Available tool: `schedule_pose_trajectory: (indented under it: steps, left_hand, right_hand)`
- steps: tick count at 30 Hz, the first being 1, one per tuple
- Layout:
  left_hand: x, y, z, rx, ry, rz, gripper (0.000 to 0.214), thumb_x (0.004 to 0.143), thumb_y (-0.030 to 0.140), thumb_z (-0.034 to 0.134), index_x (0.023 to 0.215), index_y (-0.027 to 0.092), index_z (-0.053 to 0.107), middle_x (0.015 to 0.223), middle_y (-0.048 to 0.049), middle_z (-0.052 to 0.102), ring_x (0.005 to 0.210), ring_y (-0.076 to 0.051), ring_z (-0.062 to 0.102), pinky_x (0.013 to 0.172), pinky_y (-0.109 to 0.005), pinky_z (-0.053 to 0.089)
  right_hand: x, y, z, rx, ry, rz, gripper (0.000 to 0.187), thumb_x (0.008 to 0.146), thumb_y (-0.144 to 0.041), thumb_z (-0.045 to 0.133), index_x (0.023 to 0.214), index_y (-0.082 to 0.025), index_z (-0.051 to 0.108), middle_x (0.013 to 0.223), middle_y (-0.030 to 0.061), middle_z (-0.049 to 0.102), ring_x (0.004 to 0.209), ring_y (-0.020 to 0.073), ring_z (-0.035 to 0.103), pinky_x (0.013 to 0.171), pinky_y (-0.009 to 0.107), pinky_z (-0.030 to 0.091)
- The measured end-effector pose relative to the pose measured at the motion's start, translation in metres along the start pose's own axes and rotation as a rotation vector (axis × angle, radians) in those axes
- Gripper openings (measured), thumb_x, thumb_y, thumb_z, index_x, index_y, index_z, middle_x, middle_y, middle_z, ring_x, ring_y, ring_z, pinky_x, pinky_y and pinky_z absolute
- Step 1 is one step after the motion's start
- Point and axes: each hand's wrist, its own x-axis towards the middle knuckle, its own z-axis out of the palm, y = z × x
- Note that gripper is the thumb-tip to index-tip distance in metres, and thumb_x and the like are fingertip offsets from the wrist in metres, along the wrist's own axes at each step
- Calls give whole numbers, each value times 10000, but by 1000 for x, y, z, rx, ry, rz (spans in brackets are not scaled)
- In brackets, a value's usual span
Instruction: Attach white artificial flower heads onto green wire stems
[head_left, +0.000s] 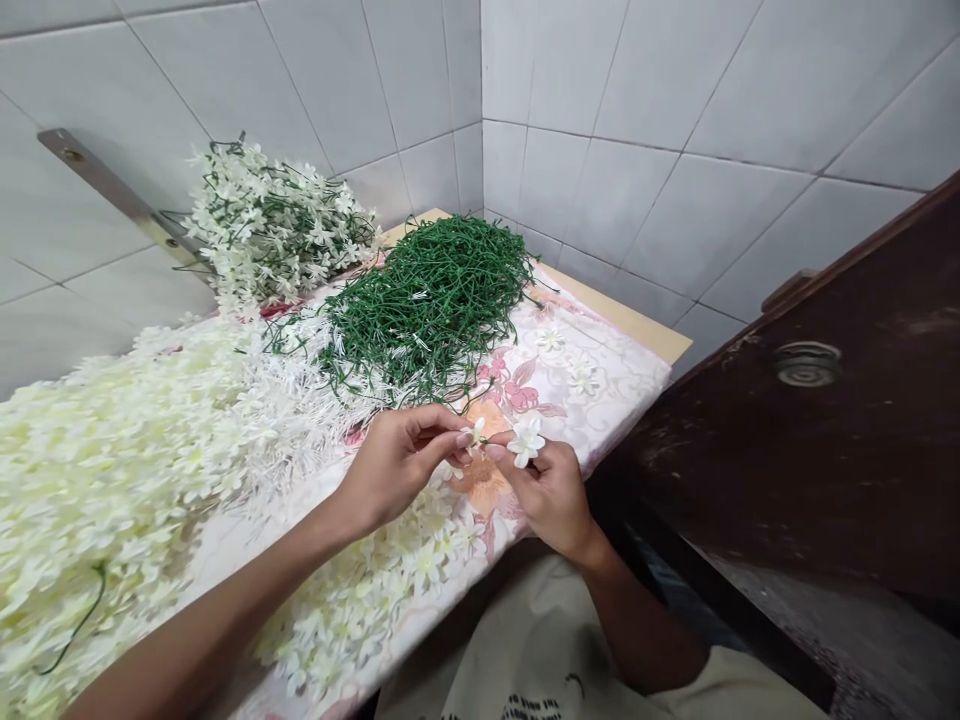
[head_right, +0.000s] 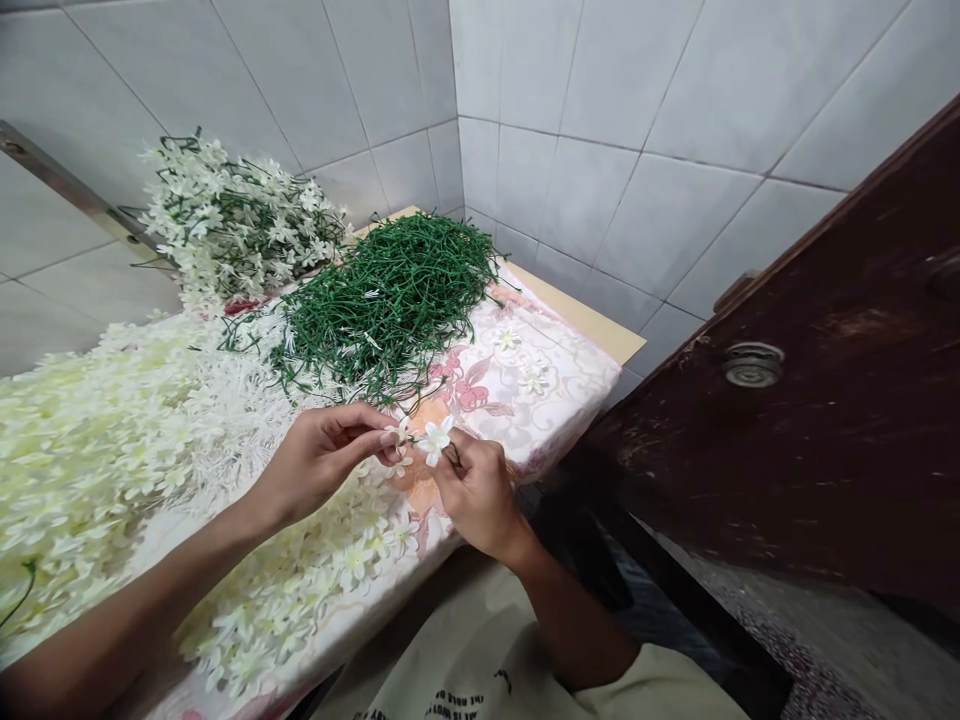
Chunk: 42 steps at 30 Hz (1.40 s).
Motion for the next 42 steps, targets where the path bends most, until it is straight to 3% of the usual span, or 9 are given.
schedule_pose_trajectory:
  steps: [4,8,16,20,25,29,42]
  left_hand:
    - [0,-3,-1,99,-9,36,182,856,293,581,810,136,659,687,-26,661,630,-127,611,607,-241,481]
    - [1,-2,-3,273,0,150,176,876,287,569,803,153,655,829,-42,690,755,-142,623,683,-252,464]
    - [0,1,-2,441,-11,203,189,911,271,517,808,155,625,777,-21,674,695,-129,603,631,-229,421]
    - [-2,3,-1,455,-18,242,167,914,236,511,804,155,607,757,-9,659,679,-117,592,634,-218,417]
    - [-3,2,0,461,-31,294,150,909,230,525,805,158,606,746,-4,651,668,-113,585,631,-211,414]
    - [-2,0,1,461,-26,307,147,911,230,519,809,158,597,738,-4,645,649,-112,574,624,-213,414]
    - [-5,-3,4,503,18,359,173,916,226,484,780,153,563,710,-18,616,638,-121,552,604,-227,408]
  right_hand:
    - [-1,5,0,26,-20,-2,238,875,-309,535,686,-165,558,548,-27,428,578,125,448,558,242,351]
    - [-1,6,0,51,-40,-24,283,908,-322,505,668,-178,460,581,-44,394,560,95,383,545,234,306]
    - [7,-4,-7,145,-237,-40,356,961,-416,415,687,-192,376,587,-56,324,527,81,291,505,241,237]
    - [9,-2,-8,283,-301,54,397,943,-469,440,664,-199,360,562,-68,276,491,76,239,475,246,211]
    - [11,-3,-8,610,-421,223,429,896,-516,508,645,-206,350,514,-94,237,441,61,196,442,245,162]
    - [13,-5,-9,741,-500,273,429,872,-517,541,642,-211,350,478,-113,199,410,58,171,431,244,138]
    - [13,-2,-8,701,-442,275,430,874,-484,558,621,-201,357,492,-100,225,429,56,187,446,256,125]
